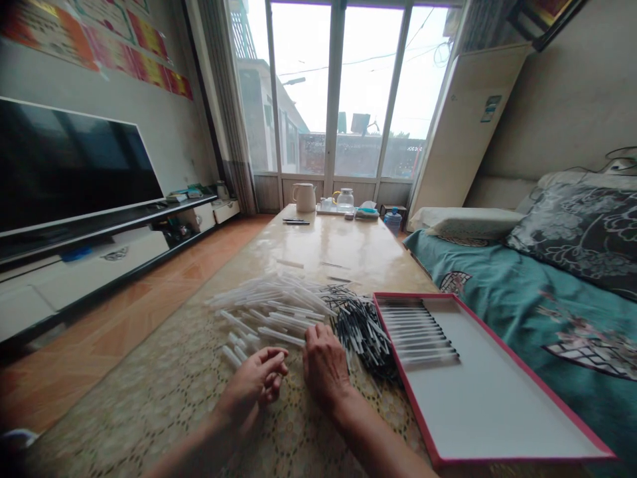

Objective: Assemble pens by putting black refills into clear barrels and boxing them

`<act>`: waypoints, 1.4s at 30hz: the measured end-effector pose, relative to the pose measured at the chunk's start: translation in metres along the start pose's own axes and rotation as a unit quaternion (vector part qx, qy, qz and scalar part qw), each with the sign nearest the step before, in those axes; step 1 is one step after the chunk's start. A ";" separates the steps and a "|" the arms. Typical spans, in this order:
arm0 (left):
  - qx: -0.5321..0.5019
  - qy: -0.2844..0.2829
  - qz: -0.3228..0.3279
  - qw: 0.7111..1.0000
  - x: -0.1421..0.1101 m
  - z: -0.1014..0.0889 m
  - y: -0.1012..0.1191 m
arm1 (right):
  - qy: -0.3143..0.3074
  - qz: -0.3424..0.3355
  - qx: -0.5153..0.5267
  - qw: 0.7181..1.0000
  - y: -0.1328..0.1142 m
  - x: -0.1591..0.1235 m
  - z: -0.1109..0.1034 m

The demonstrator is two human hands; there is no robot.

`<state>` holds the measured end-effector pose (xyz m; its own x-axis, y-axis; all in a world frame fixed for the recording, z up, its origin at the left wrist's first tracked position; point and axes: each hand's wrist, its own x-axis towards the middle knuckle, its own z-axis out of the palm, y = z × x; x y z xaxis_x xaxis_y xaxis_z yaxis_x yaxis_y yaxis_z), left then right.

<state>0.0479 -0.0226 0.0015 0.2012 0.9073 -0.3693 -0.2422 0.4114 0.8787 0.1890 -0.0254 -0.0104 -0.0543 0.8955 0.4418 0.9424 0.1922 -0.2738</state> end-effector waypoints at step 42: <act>-0.234 0.099 0.074 0.964 0.006 -0.017 0.019 | 0.083 -0.011 0.219 0.972 0.021 -0.027 -0.031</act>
<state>0.0285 -0.0076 0.0111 -0.0435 0.9389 -0.3416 -0.6656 0.2277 0.7107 0.2206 -0.0584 -0.0015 0.0144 0.8190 0.5737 0.7088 0.3963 -0.5836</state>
